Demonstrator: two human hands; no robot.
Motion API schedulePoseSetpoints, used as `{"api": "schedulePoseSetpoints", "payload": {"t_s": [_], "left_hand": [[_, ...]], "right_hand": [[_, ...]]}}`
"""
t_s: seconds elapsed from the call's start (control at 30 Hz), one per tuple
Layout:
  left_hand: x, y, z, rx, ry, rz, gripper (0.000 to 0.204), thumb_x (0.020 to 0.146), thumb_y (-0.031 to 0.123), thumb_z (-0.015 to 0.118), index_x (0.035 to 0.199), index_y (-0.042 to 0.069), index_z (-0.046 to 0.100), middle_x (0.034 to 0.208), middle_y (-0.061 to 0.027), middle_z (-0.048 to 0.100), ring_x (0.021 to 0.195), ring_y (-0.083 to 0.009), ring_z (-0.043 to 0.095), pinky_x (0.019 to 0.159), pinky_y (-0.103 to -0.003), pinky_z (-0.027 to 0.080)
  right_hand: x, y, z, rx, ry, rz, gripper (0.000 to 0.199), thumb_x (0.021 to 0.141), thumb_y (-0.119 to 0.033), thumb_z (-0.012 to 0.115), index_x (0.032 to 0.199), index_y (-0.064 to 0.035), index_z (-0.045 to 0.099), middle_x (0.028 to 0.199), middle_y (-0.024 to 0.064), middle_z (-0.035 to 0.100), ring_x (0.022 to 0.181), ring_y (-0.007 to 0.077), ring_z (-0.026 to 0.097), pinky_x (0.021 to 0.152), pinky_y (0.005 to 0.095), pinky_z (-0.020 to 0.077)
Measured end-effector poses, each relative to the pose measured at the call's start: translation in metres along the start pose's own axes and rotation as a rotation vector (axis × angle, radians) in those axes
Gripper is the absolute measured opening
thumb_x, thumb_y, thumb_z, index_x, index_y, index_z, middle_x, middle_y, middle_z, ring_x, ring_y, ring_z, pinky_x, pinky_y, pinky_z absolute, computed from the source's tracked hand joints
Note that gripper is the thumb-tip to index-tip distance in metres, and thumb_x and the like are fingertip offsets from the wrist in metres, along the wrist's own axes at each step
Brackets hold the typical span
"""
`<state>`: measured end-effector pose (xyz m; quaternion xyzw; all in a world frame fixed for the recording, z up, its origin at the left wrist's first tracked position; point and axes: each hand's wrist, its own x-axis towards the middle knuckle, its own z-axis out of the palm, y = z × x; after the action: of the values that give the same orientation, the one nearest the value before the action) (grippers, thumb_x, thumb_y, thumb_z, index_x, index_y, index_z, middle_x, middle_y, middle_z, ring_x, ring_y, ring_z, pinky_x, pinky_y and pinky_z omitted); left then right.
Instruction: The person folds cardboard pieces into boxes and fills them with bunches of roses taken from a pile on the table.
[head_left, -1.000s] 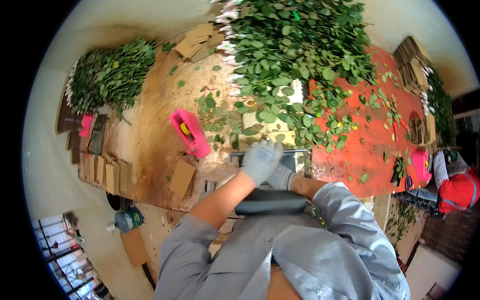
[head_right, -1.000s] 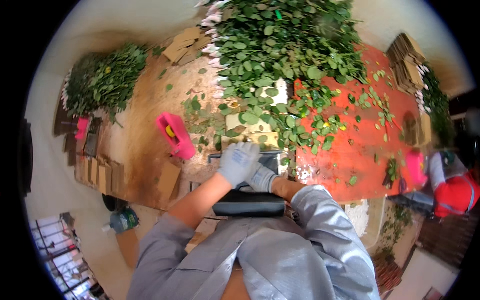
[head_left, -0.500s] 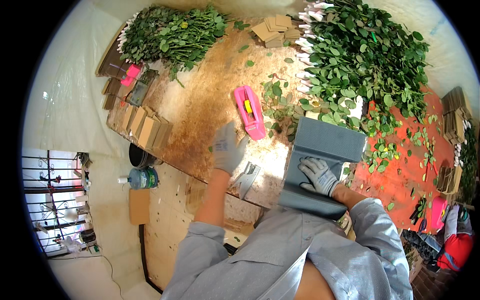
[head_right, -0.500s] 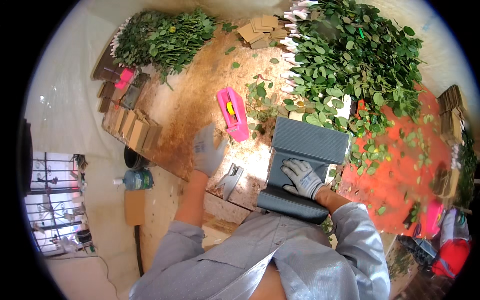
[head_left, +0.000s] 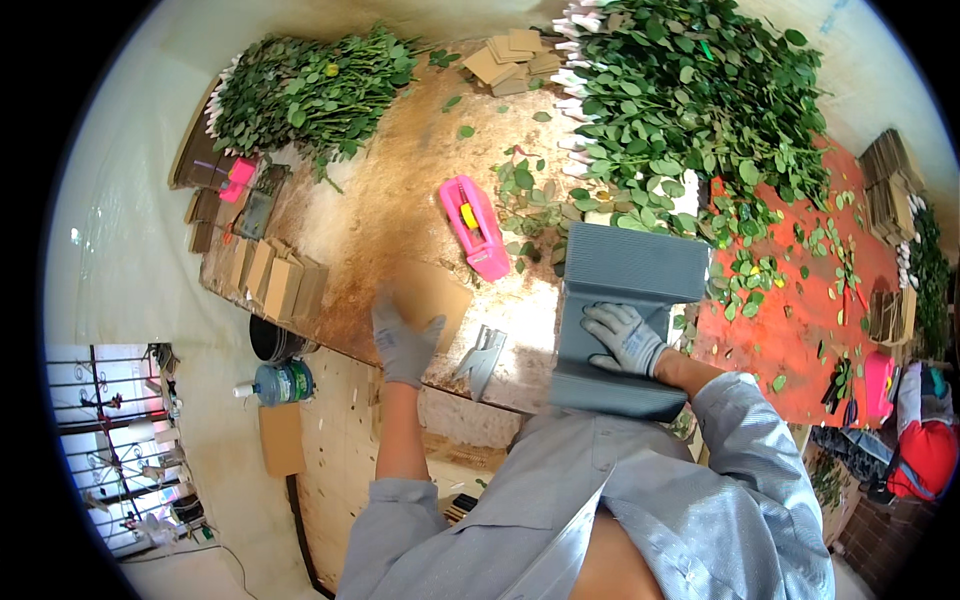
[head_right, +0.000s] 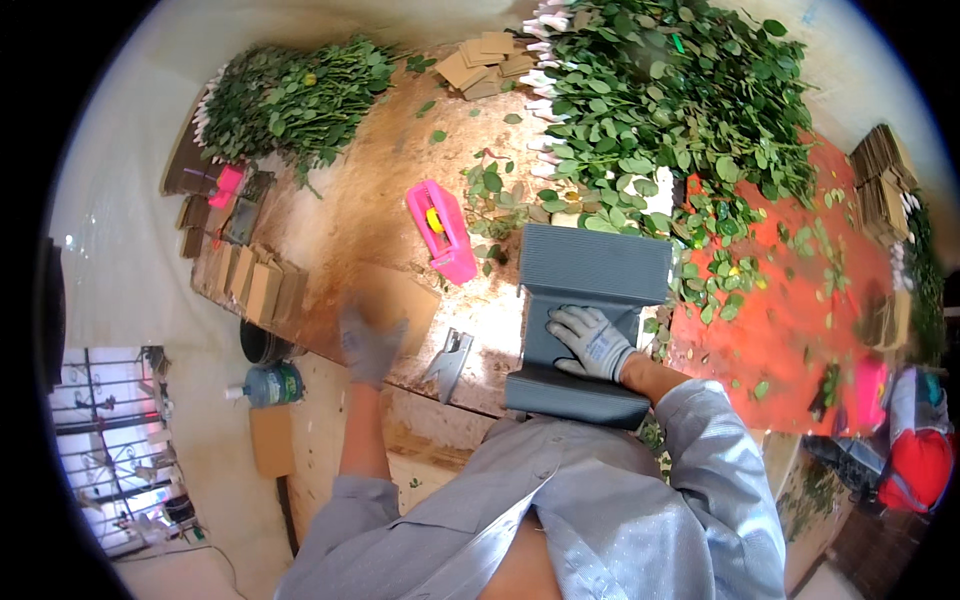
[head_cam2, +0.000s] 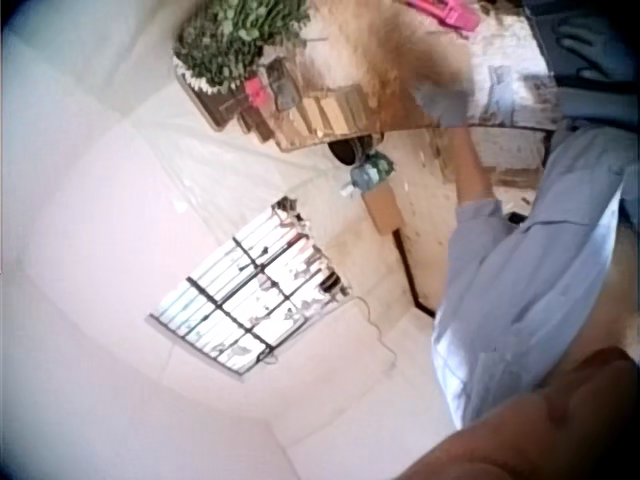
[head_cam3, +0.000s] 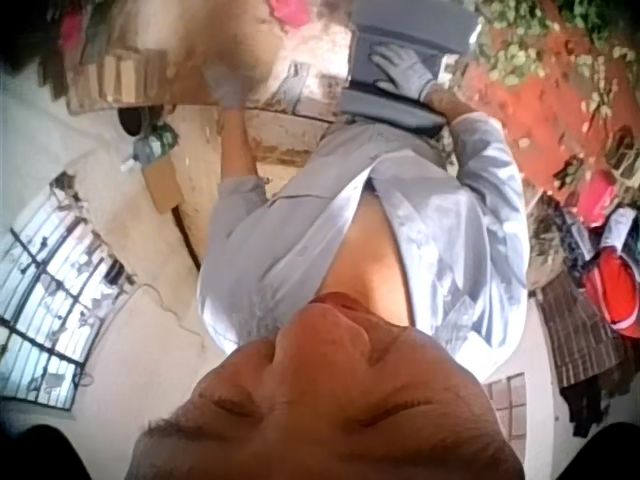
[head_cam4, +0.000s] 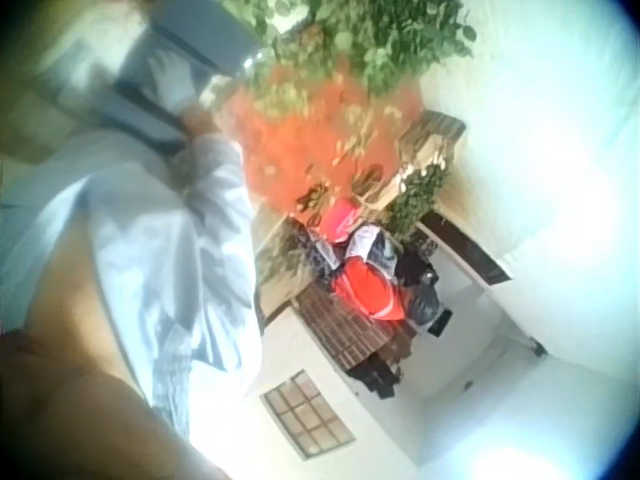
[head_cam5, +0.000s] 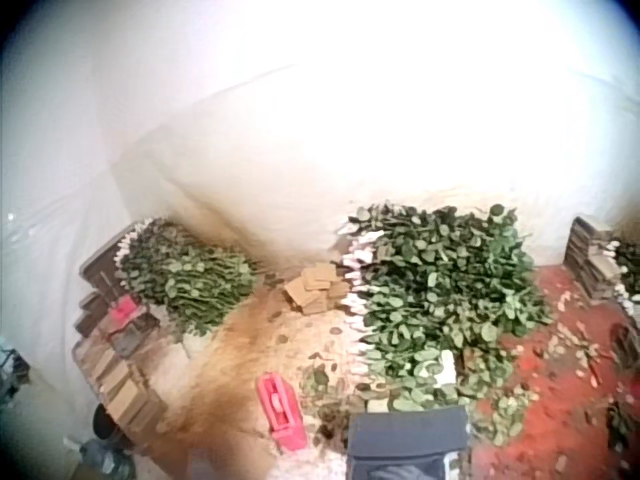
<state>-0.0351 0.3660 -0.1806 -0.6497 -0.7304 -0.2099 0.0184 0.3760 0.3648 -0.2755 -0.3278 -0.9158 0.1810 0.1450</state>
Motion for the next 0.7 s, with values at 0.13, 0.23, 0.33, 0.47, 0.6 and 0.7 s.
{"api": "schedulePoseSetpoints", "payload": {"t_s": [0.13,0.23,0.33,0.47,0.6,0.7], "left_hand": [[0.006,0.063,-0.012,-0.982,-0.173,-0.267,0.036,0.09,0.018,0.072,0.12,0.002,0.061,0.114,-0.0083,0.067,0.095,-0.0151,0.062,0.083,-0.029,0.049],[-0.015,0.104,0.013,-1.031,-0.562,-0.234,0.015,0.095,0.012,0.065,0.105,0.001,0.067,0.096,-0.0002,0.068,0.084,-0.0084,0.059,0.077,-0.025,0.049],[-0.03,0.139,0.055,-1.158,-1.001,-0.242,0.019,0.098,0.012,0.063,0.111,0.0,0.07,0.087,0.0016,0.066,0.079,-0.0078,0.059,0.072,-0.027,0.049],[-0.042,0.141,0.103,-0.879,-1.257,-0.309,0.024,0.098,0.014,0.063,0.116,0.0,0.07,0.089,-0.0016,0.07,0.081,-0.0131,0.063,0.077,-0.031,0.052],[-0.057,0.129,0.127,-0.75,-1.006,0.111,0.025,0.096,0.016,0.062,0.113,0.0,0.07,0.098,-0.0125,0.074,0.086,-0.0289,0.069,0.084,-0.035,0.053],[-0.044,0.133,0.111,-0.631,-1.082,0.3,0.027,0.093,0.017,0.063,0.116,0.004,0.07,0.117,-0.0149,0.07,0.101,-0.0334,0.068,0.09,-0.037,0.053]], "right_hand": [[-0.004,0.006,0.0,0.05,0.01,0.019,0.067,0.082,-0.043,0.073,0.134,-0.0044,0.056,0.144,0.0174,0.051,0.133,0.0359,0.047,0.11,0.0486,0.0375],[-0.003,0.005,0.001,0.108,0.018,0.024,0.071,0.08,-0.042,0.075,0.136,-0.0034,0.054,0.144,0.0183,0.05,0.134,0.0372,0.045,0.111,0.0493,0.0363],[-0.005,0.009,0.008,0.142,0.015,0.069,0.073,0.079,-0.042,0.076,0.136,-0.003,0.053,0.143,0.0198,0.05,0.134,0.0387,0.045,0.111,0.0501,0.0357],[0.001,0.013,-0.001,0.337,-0.084,0.159,0.077,0.075,-0.034,0.079,0.138,-0.0026,0.05,0.141,0.0234,0.048,0.134,0.0431,0.042,0.113,0.0494,0.0337],[0.0,0.006,-0.012,1.15,-0.073,0.647,0.031,0.095,-0.029,0.07,0.115,-0.0051,0.069,0.093,0.0031,0.067,0.08,0.016,0.058,0.074,0.0299,0.0478],[-0.01,0.007,0.0,1.386,0.001,0.943,0.026,0.1,-0.032,0.067,0.106,-0.0071,0.073,0.078,-0.0032,0.067,0.062,0.0076,0.058,0.055,0.0242,0.0461]]}}
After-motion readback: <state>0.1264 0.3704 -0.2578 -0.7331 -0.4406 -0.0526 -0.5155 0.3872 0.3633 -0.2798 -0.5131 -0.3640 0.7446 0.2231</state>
